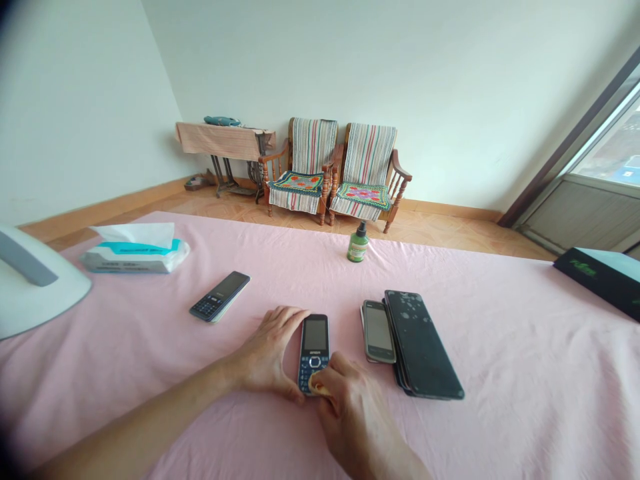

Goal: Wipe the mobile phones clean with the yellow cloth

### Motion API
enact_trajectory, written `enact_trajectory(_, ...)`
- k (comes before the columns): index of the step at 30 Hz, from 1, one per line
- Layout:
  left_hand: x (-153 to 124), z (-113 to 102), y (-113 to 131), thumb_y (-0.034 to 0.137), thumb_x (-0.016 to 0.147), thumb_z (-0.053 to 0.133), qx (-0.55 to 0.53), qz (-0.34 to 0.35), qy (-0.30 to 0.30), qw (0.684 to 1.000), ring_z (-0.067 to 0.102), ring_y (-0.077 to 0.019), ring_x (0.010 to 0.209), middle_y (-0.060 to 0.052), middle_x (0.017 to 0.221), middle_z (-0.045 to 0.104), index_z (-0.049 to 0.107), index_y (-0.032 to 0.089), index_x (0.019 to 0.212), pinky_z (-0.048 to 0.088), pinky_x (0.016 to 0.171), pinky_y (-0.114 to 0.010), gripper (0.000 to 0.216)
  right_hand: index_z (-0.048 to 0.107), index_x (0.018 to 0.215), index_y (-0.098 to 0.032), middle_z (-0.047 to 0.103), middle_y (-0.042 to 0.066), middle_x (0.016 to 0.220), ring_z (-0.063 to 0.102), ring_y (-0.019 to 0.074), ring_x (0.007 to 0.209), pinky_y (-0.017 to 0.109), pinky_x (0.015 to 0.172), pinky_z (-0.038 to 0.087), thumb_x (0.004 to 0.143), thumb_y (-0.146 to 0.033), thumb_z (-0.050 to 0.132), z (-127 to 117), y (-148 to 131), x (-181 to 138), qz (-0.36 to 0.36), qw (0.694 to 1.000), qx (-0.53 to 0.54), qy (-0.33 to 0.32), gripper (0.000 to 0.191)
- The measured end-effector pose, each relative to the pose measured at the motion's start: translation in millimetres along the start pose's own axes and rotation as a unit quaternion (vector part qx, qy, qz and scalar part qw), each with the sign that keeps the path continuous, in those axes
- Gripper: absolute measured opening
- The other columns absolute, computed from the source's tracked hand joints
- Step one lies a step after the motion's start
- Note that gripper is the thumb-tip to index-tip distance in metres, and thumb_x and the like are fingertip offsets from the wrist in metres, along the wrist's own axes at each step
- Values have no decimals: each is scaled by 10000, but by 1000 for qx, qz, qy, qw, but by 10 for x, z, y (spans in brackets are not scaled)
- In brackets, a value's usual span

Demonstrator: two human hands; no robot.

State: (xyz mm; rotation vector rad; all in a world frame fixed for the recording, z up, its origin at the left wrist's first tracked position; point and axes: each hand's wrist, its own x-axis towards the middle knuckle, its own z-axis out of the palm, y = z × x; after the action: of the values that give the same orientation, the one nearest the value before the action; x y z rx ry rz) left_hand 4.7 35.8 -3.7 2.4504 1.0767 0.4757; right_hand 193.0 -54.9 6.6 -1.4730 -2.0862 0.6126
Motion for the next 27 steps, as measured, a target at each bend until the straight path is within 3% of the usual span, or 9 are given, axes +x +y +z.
enact_trajectory(7, -18, 13, -18, 699, 377, 763, 5, 4, 7, 1000, 415, -366, 1154, -132, 1282, 449, 335, 210, 1346, 289, 1015, -551, 1167, 620, 713, -187, 531, -2, 723, 498, 134, 648, 249, 576, 302, 650, 52, 458, -51, -5, 26, 32, 999, -11, -2, 295)
enact_trajectory(22, -17, 21, -13, 704, 384, 759, 1, 9, 16, 1000, 422, -357, 1158, -122, 1273, 463, 341, 212, 1337, 294, 1022, -540, 1151, 660, 716, -187, 561, -11, 743, 537, 103, 652, 207, 564, 328, 630, 65, 438, 6, -69, 75, 17, 998, 66, -3, 347)
enact_trajectory(27, -21, 17, -9, 723, 374, 750, 5, 6, 12, 1000, 429, -365, 1142, -129, 1269, 461, 354, 210, 1331, 304, 1008, -552, 1156, 669, 695, -183, 557, -16, 693, 540, 102, 619, 206, 559, 335, 621, 70, 442, -35, -32, 52, 29, 999, 45, 5, 348)
